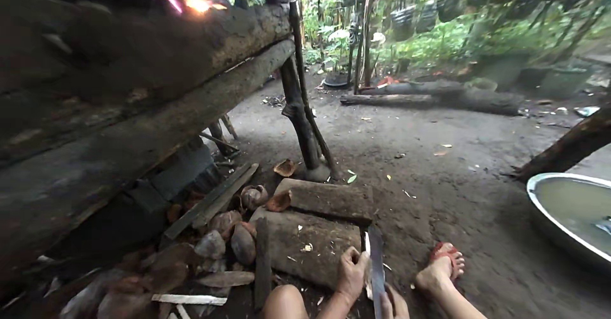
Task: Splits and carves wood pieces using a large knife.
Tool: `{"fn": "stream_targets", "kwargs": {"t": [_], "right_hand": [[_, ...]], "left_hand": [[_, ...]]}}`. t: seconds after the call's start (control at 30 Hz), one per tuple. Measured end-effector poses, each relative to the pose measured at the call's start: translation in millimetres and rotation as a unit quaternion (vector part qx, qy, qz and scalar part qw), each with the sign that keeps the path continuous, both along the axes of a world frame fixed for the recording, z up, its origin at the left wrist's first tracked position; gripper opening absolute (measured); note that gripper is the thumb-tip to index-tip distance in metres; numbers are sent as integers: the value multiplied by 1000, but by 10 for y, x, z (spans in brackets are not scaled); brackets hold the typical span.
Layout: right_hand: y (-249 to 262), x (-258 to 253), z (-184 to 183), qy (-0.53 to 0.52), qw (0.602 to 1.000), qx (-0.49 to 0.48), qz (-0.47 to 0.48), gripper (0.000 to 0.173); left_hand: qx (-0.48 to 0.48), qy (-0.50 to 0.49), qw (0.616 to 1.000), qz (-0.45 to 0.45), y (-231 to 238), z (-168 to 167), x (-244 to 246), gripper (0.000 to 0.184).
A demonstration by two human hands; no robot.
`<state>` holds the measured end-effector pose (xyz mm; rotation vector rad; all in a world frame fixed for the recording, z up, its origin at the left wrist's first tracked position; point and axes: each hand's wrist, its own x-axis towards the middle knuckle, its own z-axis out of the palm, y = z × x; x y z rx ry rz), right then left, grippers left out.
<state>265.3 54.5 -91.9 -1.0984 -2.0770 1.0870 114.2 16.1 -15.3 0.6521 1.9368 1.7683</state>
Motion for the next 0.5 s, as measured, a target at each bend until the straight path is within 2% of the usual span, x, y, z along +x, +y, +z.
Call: {"fn": "stream_targets", "kwargs": {"t": [0.07,0.17,0.23,0.37,0.43,0.5], "right_hand": [[97,-115,417,155,988,22,0,52],[256,-261,825,264,964,-9,-29,42],[286,-295,1092,287,955,-14,-79,35],[157,-78,1980,309,931,-51,-186,34],[49,187,2630,306,921,-148,-187,30],[11,372,2995,292,922,-189,-172,38]], "left_hand": [[2,0,1000,-23,23,95,240,27],[-18,31,998,-58,93,359,595,26],[-25,32,997,-63,145,525,774,32],[30,42,995,-84,161,830,1074,36],[30,56,994,-89,138,1095,1216,34],[37,72,993,-87,149,1176,1323,35]]}}
